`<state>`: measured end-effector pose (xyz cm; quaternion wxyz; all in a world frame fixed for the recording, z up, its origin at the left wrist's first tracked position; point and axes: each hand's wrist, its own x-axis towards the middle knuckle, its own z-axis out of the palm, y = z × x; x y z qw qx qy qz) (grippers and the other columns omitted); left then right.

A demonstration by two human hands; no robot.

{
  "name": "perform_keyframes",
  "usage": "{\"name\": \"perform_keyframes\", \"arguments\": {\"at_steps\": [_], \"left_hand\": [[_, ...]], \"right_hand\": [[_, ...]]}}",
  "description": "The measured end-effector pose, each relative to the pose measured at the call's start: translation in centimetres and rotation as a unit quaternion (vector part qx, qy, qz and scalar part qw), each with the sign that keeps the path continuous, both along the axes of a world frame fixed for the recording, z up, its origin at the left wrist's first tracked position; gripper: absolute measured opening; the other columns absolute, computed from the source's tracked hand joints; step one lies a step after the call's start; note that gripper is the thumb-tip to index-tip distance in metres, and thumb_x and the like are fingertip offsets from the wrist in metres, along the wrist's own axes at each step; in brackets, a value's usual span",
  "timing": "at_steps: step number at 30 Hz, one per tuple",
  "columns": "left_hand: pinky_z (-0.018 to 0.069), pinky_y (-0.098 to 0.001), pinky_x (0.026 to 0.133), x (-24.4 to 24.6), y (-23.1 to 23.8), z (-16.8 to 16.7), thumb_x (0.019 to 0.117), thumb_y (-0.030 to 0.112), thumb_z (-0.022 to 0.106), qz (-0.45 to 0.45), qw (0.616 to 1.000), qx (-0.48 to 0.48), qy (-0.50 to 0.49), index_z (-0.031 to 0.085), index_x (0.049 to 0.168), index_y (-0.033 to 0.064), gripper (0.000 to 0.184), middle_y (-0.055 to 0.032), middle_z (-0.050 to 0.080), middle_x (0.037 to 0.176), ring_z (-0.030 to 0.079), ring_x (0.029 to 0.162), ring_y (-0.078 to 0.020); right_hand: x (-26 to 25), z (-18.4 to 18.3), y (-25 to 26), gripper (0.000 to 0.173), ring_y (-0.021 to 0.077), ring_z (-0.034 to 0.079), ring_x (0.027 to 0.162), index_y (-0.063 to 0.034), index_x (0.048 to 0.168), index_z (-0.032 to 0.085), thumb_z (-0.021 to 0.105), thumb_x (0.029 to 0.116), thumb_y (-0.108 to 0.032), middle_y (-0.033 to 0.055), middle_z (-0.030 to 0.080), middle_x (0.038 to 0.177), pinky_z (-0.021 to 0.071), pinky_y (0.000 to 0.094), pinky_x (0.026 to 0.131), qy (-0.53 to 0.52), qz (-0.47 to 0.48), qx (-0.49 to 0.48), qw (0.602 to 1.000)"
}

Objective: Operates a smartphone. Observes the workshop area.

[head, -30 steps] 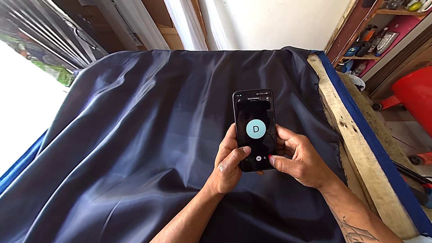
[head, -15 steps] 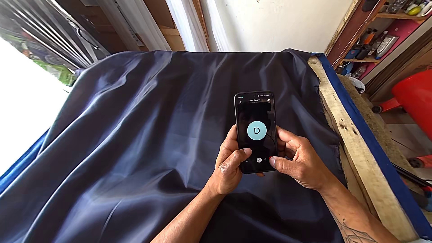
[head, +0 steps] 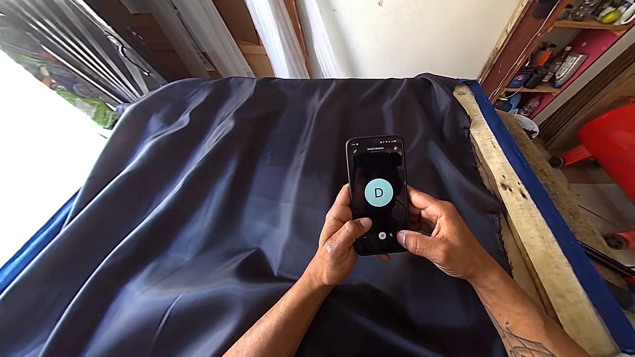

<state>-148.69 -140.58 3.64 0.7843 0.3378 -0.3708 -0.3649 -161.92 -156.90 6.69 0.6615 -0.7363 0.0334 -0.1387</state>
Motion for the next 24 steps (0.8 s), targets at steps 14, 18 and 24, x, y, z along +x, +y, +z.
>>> {"name": "perform_keyframes", "arguments": {"at_steps": [14, 18, 24], "left_hand": [[0.0636, -0.0409, 0.056, 0.05, 0.01, -0.14, 0.0991, 0.005, 0.036, -0.003, 1.0, -0.003, 0.003, 0.046, 0.14, 0.0132, 0.043, -0.0175, 0.067, 0.115, 0.074, 0.088, -0.0262], [0.0637, -0.0404, 0.056, 0.01, 0.02, -0.12, 0.0986, 0.005, 0.036, -0.002, 1.0, -0.005, 0.006, 0.047, 0.139, 0.0125, 0.042, -0.017, 0.067, 0.114, 0.074, 0.089, -0.0256], [0.0638, -0.0418, 0.056, 0.04, 0.01, -0.05, 0.0985, 0.005, 0.035, -0.008, 1.0, -0.002, 0.004, 0.045, 0.14, 0.0126, 0.043, -0.0177, 0.066, 0.115, 0.074, 0.09, -0.027]], "right_hand": [[0.0, 0.05, 0.05, 0.067, 0.0184, 0.073, 0.094, -0.0078, 0.149, 0.052, 0.066, 0.0841, 0.0, 0.0069, 0.074, 0.113, 0.0642, 0.0322, 0.077, -0.002, 0.005, 0.008, 1.0], [0.01, 0.1, 0.09, 0.068, 0.0183, 0.073, 0.092, -0.0083, 0.149, 0.052, 0.066, 0.0835, 0.002, 0.0067, 0.074, 0.112, 0.0642, 0.0316, 0.077, 0.002, 0.003, 0.01, 1.0], [-0.06, 0.15, -0.02, 0.067, 0.0189, 0.072, 0.098, -0.0064, 0.15, 0.05, 0.062, 0.0846, 0.0, 0.0086, 0.072, 0.117, 0.0634, 0.0329, 0.081, -0.006, 0.017, 0.03, 0.999]]}}
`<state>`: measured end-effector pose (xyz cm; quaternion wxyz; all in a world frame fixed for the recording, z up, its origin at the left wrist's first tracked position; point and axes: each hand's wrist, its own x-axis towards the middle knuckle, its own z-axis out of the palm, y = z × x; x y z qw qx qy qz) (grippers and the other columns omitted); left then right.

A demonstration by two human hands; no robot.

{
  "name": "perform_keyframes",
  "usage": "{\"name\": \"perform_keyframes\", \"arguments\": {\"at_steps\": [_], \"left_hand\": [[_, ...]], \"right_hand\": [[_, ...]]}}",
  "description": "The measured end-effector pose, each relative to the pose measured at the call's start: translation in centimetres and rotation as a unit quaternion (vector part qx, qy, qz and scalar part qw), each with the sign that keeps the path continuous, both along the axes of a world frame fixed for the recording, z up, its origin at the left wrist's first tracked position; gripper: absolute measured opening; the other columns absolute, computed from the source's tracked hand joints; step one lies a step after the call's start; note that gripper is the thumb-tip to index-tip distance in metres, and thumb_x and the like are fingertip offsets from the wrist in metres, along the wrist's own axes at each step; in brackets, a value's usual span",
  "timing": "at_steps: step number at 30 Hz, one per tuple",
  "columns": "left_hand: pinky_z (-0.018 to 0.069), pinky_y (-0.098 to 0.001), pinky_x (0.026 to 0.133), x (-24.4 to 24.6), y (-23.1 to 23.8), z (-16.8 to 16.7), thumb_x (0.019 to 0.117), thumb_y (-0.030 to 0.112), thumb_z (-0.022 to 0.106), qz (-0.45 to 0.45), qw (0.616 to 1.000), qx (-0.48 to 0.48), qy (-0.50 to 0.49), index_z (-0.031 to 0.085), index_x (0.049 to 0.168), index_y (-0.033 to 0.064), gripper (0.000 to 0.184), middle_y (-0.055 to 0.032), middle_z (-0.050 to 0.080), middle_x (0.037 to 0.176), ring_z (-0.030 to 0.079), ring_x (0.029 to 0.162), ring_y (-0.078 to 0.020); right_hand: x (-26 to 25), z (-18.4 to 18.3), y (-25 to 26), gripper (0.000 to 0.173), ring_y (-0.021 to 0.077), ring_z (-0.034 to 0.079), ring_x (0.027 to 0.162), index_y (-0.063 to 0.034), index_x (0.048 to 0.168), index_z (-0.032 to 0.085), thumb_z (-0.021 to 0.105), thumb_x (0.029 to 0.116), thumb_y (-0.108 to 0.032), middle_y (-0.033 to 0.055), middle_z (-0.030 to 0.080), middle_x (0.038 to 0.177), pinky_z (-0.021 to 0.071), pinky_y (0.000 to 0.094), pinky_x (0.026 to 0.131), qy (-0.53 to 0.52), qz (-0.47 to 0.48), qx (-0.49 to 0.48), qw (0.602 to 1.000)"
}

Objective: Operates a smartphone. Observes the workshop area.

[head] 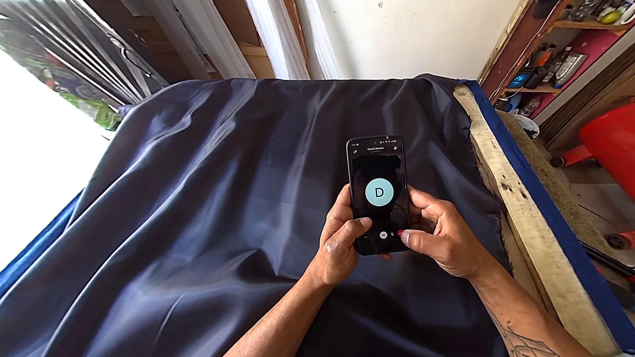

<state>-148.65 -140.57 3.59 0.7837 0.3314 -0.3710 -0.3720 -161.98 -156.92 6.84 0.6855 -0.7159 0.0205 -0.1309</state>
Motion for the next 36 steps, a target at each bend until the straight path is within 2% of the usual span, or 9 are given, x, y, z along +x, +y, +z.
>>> {"name": "perform_keyframes", "arguments": {"at_steps": [4, 6, 8, 11, 14, 20, 24, 28, 36], "left_hand": [[0.0641, -0.0432, 0.058, 0.0, 0.0, 0.1, 0.0993, 0.006, 0.035, -0.007, 1.0, -0.003, 0.003, 0.045, 0.14, 0.0127, 0.042, -0.017, 0.065, 0.117, 0.073, 0.094, -0.0273], [0.0642, -0.0434, 0.058, 0.0, 0.1, 0.2, 0.0993, 0.006, 0.035, -0.014, 1.0, -0.006, -0.001, 0.045, 0.14, 0.0126, 0.042, -0.0168, 0.064, 0.118, 0.073, 0.095, -0.0274], [0.0643, -0.0432, 0.059, 0.0, 0.1, 0.4, 0.0984, 0.006, 0.036, -0.016, 1.0, -0.006, 0.002, 0.045, 0.14, 0.0123, 0.043, -0.0167, 0.064, 0.118, 0.073, 0.096, -0.0272], [0.0644, -0.0417, 0.062, 0.1, 0.1, 0.7, 0.0976, 0.006, 0.034, -0.01, 1.0, -0.004, 0.001, 0.046, 0.141, 0.0111, 0.045, -0.0156, 0.064, 0.119, 0.072, 0.097, -0.0247], [0.0645, -0.0414, 0.067, 0.0, 0.3, 0.9, 0.0968, 0.006, 0.034, -0.001, 1.0, 0.006, -0.009, 0.046, 0.141, 0.0094, 0.046, -0.0141, 0.064, 0.119, 0.071, 0.098, -0.0224], [0.0647, -0.04, 0.07, 0.0, 0.2, 1.2, 0.0962, 0.003, 0.033, -0.014, 1.0, 0.004, -0.011, 0.038, 0.15, 0.0095, 0.054, -0.0138, 0.061, 0.125, 0.07, 0.101, -0.0215], [0.0649, -0.0456, 0.065, 0.2, 0.4, 1.2, 0.095, 0.001, 0.031, -0.034, 0.999, 0.013, -0.005, 0.035, 0.148, 0.0117, 0.054, -0.0166, 0.061, 0.124, 0.071, 0.101, -0.0274], [0.0639, -0.0443, 0.055, 0.4, 0.6, 1.3, 0.0939, -0.002, 0.032, -0.057, 0.998, 0.022, -0.008, 0.034, 0.145, 0.0124, 0.054, -0.0193, 0.061, 0.125, 0.073, 0.099, -0.0314], [0.0642, -0.0444, 0.055, 0.3, 0.6, 1.5, 0.0838, -0.01, 0.039, -0.041, 0.998, 0.038, -0.025, 0.033, 0.147, 0.0118, 0.067, -0.0204, 0.062, 0.125, 0.073, 0.097, -0.0318]], "right_hand": [[-0.1, 0.1, -0.1, 0.066, 0.0199, 0.071, 0.102, -0.0036, 0.152, 0.046, 0.057, 0.0867, -0.001, 0.0122, 0.07, 0.122, 0.0619, 0.0345, 0.087, -0.015, 0.016, 0.039, 0.999], [-0.1, 0.1, 0.0, 0.066, 0.0206, 0.071, 0.103, -0.0037, 0.152, 0.045, 0.055, 0.0868, 0.0, 0.0132, 0.069, 0.122, 0.0619, 0.0357, 0.086, -0.017, 0.017, 0.055, 0.998], [-0.1, 0.1, 0.0, 0.067, 0.0219, 0.071, 0.1, -0.0059, 0.154, 0.043, 0.054, 0.0878, -0.002, 0.014, 0.068, 0.122, 0.0629, 0.0365, 0.08, -0.013, 0.026, 0.074, 0.997], [-0.1, -0.2, 0.1, 0.069, 0.0266, 0.073, 0.093, -0.0117, 0.157, 0.037, 0.051, 0.0901, -0.004, 0.0168, 0.067, 0.121, 0.0639, 0.0391, 0.064, -0.002, 0.048, 0.135, 0.99], [0.0, -0.2, 0.5, 0.071, 0.0284, 0.073, 0.094, -0.0149, 0.157, 0.034, 0.049, 0.0894, -0.002, 0.0185, 0.066, 0.123, 0.0638, 0.04, 0.063, -0.001, 0.054, 0.184, 0.981], [-0.1, 0.1, 0.5, 0.072, 0.0254, 0.073, 0.088, -0.0109, 0.156, 0.035, 0.046, 0.0867, 0.004, 0.0187, 0.066, 0.121, 0.063, 0.0362, 0.06, -0.015, 0.042, 0.19, 0.981], [-0.2, 0.2, 0.6, 0.075, 0.0236, 0.073, 0.087, -0.0096, 0.157, 0.033, 0.046, 0.0845, 0.007, 0.018, 0.066, 0.122, 0.0627, 0.0344, 0.059, -0.023, 0.039, 0.173, 0.984], [-0.2, 0.2, 0.6, 0.076, 0.0244, 0.073, 0.091, -0.0088, 0.157, 0.034, 0.046, 0.0841, 0.008, 0.0175, 0.066, 0.124, 0.0631, 0.0348, 0.058, -0.022, 0.034, 0.162, 0.986], [-0.1, 0.3, 0.7, 0.079, 0.0245, 0.073, 0.09, -0.0096, 0.157, 0.033, 0.046, 0.0808, 0.009, 0.0178, 0.066, 0.123, 0.0629, 0.0348, 0.058, -0.019, 0.031, 0.155, 0.987]]}}
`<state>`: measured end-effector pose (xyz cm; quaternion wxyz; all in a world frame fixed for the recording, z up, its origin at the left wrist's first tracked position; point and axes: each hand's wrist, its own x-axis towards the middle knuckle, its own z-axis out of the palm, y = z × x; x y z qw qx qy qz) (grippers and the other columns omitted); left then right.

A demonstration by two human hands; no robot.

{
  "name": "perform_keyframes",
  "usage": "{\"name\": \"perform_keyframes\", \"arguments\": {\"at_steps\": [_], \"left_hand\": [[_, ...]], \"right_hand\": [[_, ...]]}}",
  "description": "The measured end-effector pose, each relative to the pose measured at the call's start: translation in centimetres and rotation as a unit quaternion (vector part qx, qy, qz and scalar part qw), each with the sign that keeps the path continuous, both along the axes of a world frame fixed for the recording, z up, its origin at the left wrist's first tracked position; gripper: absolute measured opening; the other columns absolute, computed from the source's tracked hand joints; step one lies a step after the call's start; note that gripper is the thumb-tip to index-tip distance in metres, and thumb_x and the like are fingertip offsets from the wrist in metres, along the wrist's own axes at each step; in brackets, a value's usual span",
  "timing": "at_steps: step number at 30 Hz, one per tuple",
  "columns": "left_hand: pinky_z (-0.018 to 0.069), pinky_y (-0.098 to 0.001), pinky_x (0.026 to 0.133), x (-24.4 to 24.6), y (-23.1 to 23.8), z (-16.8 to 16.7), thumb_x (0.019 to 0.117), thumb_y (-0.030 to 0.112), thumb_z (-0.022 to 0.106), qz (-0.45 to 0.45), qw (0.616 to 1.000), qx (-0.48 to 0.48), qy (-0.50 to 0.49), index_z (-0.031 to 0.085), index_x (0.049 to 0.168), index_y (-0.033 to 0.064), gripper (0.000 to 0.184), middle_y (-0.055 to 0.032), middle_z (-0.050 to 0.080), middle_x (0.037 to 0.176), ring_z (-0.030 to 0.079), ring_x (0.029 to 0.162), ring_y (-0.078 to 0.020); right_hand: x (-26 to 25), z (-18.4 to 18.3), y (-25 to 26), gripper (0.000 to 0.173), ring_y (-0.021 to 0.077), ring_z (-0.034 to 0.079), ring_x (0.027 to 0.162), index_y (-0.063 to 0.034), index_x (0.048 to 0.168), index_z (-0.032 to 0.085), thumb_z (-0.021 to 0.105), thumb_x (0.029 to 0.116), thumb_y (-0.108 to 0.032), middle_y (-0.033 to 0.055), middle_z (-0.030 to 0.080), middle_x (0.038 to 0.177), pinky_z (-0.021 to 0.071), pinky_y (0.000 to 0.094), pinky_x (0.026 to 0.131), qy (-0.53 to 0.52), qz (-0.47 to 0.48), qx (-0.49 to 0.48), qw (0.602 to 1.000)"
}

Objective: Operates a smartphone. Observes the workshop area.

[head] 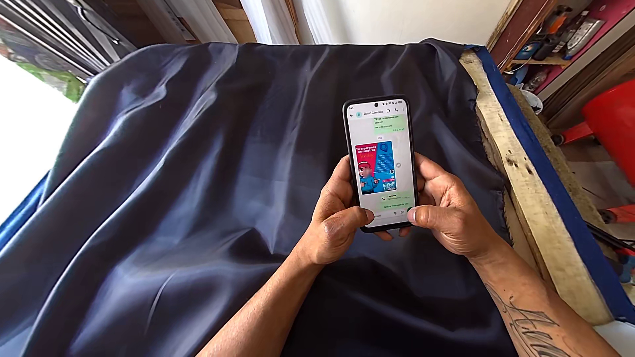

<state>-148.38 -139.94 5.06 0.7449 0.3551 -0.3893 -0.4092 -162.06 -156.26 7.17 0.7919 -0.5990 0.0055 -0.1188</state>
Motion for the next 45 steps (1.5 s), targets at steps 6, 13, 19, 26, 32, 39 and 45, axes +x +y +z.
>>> {"name": "perform_keyframes", "arguments": {"at_steps": [6, 13, 19, 26, 32, 39, 45], "left_hand": [[0.0649, -0.0424, 0.06, -0.2, 0.0, -0.1, 0.0825, -0.01, 0.045, 0.003, 1.0, 0.006, -0.011, 0.035, 0.145, 0.0125, 0.067, -0.0171, 0.062, 0.125, 0.072, 0.099, -0.0284], [0.0647, -0.0434, 0.059, -0.1, -0.1, -0.2, 0.086, -0.006, 0.04, 0.009, 1.0, 0.003, -0.009, 0.036, 0.147, 0.0109, 0.063, -0.0172, 0.062, 0.126, 0.072, 0.1, -0.0279], [0.0648, -0.0406, 0.061, -0.1, -0.1, 0.1, 0.0864, -0.008, 0.034, 0.007, 1.0, -0.007, -0.015, 0.029, 0.152, 0.0097, 0.068, -0.0182, 0.061, 0.126, 0.072, 0.098, -0.0267], [0.065, -0.0394, 0.062, -0.4, -0.1, 0.2, 0.0853, -0.011, 0.034, 0.014, 1.0, 0.0, -0.019, 0.031, 0.15, 0.0099, 0.068, -0.0169, 0.063, 0.125, 0.073, 0.097, -0.0257], [0.0655, -0.0411, 0.065, -0.4, -0.2, 0.1, 0.0862, -0.011, 0.034, 0.009, 0.999, -0.009, -0.033, 0.031, 0.15, 0.0089, 0.067, -0.0177, 0.062, 0.126, 0.072, 0.1, -0.0274], [0.0652, -0.0399, 0.063, -0.6, -0.2, 0.1, 0.0865, -0.011, 0.034, 0.013, 0.999, -0.011, -0.031, 0.032, 0.149, 0.0095, 0.066, -0.0174, 0.062, 0.124, 0.073, 0.098, -0.0266], [0.0656, -0.0453, 0.067, -0.2, -0.5, -0.2, 0.0889, -0.009, 0.035, 0.0, 0.999, -0.029, -0.027, 0.032, 0.148, 0.0066, 0.061, -0.0208, 0.061, 0.125, 0.071, 0.102, -0.0324]], "right_hand": [[0.0, 0.2, 1.0, 0.085, 0.025, 0.073, 0.093, -0.0107, 0.156, 0.035, 0.067, 0.0818, 0.012, 0.0163, 0.067, 0.122, 0.065, 0.0353, 0.07, 0.014, -0.049, -0.034, 0.998], [0.1, 0.0, 0.8, 0.08, 0.0229, 0.073, 0.084, -0.0118, 0.157, 0.034, 0.059, 0.0835, 0.008, 0.016, 0.066, 0.122, 0.062, 0.0316, 0.056, 0.01, -0.049, -0.033, 0.998], [-0.1, -0.2, 0.5, 0.077, 0.0249, 0.073, 0.086, -0.0101, 0.157, 0.03, 0.045, 0.0836, 0.009, 0.0183, 0.064, 0.124, 0.0623, 0.0349, 0.053, -0.011, -0.029, 0.003, 1.0], [-0.1, -0.2, 0.8, 0.075, 0.0229, 0.073, 0.08, -0.0084, 0.154, 0.033, 0.046, 0.0829, 0.01, 0.018, 0.065, 0.121, 0.061, 0.0326, 0.051, -0.015, -0.047, -0.002, 0.999], [-0.1, -0.3, 1.0, 0.069, 0.023, 0.073, 0.08, -0.0084, 0.153, 0.035, 0.051, 0.088, 0.008, 0.0183, 0.066, 0.118, 0.0616, 0.0328, 0.052, -0.018, -0.057, -0.006, 0.998], [-0.1, -0.4, 0.9, 0.07, 0.0223, 0.073, 0.081, -0.0077, 0.152, 0.036, 0.045, 0.0848, 0.008, 0.0178, 0.065, 0.12, 0.0608, 0.0329, 0.051, -0.017, -0.06, 0.002, 0.998], [-0.1, -0.6, 0.7, 0.064, 0.0219, 0.073, 0.081, -0.0077, 0.151, 0.037, 0.042, 0.089, 0.005, 0.018, 0.066, 0.118, 0.0599, 0.0324, 0.049, -0.025, -0.056, 0.008, 0.998]]}}
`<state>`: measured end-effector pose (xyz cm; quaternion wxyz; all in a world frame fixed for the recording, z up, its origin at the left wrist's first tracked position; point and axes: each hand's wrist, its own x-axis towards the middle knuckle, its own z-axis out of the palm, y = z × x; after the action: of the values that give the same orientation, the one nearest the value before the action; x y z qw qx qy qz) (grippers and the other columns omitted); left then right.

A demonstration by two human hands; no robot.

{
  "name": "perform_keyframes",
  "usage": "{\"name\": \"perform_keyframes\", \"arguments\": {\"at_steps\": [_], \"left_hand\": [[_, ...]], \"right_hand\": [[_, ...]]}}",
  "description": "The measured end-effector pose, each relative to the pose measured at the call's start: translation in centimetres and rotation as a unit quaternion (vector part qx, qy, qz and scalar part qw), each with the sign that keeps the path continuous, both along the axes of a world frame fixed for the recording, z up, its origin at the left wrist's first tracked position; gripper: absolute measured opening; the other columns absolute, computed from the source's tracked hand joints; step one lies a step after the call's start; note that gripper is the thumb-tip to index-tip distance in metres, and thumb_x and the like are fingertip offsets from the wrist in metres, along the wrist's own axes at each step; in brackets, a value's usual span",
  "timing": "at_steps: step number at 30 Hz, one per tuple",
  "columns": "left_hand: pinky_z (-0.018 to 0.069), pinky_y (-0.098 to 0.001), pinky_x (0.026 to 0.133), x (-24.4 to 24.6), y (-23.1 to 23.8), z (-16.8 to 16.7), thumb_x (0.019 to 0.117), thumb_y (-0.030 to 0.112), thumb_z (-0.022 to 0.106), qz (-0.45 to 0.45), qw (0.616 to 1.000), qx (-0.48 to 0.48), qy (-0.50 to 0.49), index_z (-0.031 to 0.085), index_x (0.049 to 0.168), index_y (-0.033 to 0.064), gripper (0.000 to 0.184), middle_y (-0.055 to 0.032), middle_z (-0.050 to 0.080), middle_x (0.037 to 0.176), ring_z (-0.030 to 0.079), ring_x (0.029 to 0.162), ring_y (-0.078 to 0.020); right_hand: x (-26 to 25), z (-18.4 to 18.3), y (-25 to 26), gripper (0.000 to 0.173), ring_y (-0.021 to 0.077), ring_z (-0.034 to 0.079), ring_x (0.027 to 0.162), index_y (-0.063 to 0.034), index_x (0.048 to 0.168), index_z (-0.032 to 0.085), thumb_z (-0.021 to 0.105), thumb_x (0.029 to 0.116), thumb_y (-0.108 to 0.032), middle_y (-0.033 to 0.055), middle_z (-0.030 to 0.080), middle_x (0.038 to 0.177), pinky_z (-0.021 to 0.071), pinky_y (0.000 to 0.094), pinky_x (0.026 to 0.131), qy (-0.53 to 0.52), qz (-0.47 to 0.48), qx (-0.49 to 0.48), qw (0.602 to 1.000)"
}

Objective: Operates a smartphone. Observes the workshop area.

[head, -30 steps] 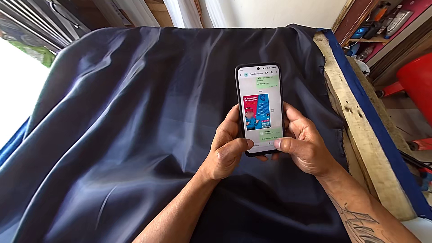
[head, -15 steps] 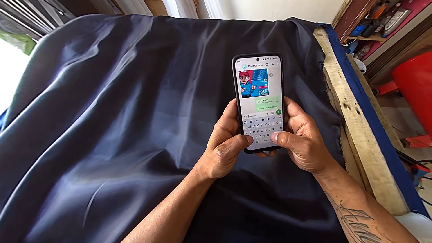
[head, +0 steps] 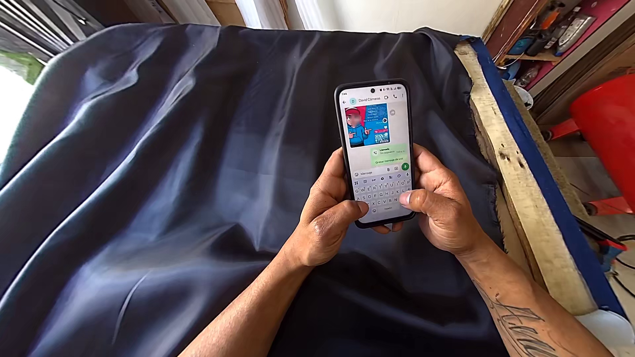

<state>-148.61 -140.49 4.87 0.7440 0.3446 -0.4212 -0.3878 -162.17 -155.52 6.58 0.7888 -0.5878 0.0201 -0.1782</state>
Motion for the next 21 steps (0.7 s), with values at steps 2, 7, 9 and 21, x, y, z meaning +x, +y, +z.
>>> {"name": "perform_keyframes", "arguments": {"at_steps": [2, 7, 9, 21], "left_hand": [[0.0656, -0.0467, 0.067, 0.0, 0.0, 0.0, 0.0891, -0.009, 0.035, -0.003, 1.0, 0.001, 0.005, 0.031, 0.148, 0.0069, 0.061, -0.0215, 0.061, 0.126, 0.071, 0.104, -0.0337], [0.0653, -0.0423, 0.064, -0.2, 0.1, 0.1, 0.0871, -0.01, 0.034, 0.007, 1.0, 0.015, 0.002, 0.032, 0.148, 0.0086, 0.063, -0.019, 0.062, 0.124, 0.072, 0.1, -0.0293], [0.0655, -0.0443, 0.063, -0.1, 0.0, 0.0, 0.0882, -0.01, 0.034, 0.006, 1.0, 0.008, 0.006, 0.032, 0.148, 0.0074, 0.062, -0.0208, 0.062, 0.124, 0.072, 0.101, -0.0318], [0.0649, -0.0343, 0.061, -0.7, -0.3, 0.1, 0.0984, -0.005, 0.035, 0.084, 0.996, 0.036, -0.009, 0.039, 0.141, 0.0088, 0.045, -0.0132, 0.067, 0.118, 0.074, 0.095, -0.0215]], "right_hand": [[0.0, 0.0, 0.0, 0.057, 0.0212, 0.073, 0.08, -0.0088, 0.151, 0.039, 0.039, 0.0943, 0.0, 0.0169, 0.067, 0.117, 0.0598, 0.0323, 0.049, 0.003, -0.006, 0.004, 1.0], [0.1, 0.1, 0.2, 0.049, 0.0202, 0.073, 0.077, -0.0071, 0.148, 0.043, 0.037, 0.0998, -0.001, 0.0167, 0.067, 0.116, 0.0593, 0.0321, 0.046, 0.005, -0.022, -0.003, 1.0], [0.0, 0.1, 0.1, 0.054, 0.0212, 0.073, 0.078, -0.0064, 0.15, 0.041, 0.037, 0.0966, 0.002, 0.0173, 0.066, 0.119, 0.0599, 0.0328, 0.048, 0.002, -0.009, -0.001, 1.0], [0.1, 0.5, 1.0, 0.086, 0.0255, 0.072, 0.097, -0.0096, 0.155, 0.031, 0.063, 0.0797, 0.014, 0.0159, 0.063, 0.125, 0.0659, 0.0374, 0.07, 0.019, -0.008, -0.057, 0.998]]}}
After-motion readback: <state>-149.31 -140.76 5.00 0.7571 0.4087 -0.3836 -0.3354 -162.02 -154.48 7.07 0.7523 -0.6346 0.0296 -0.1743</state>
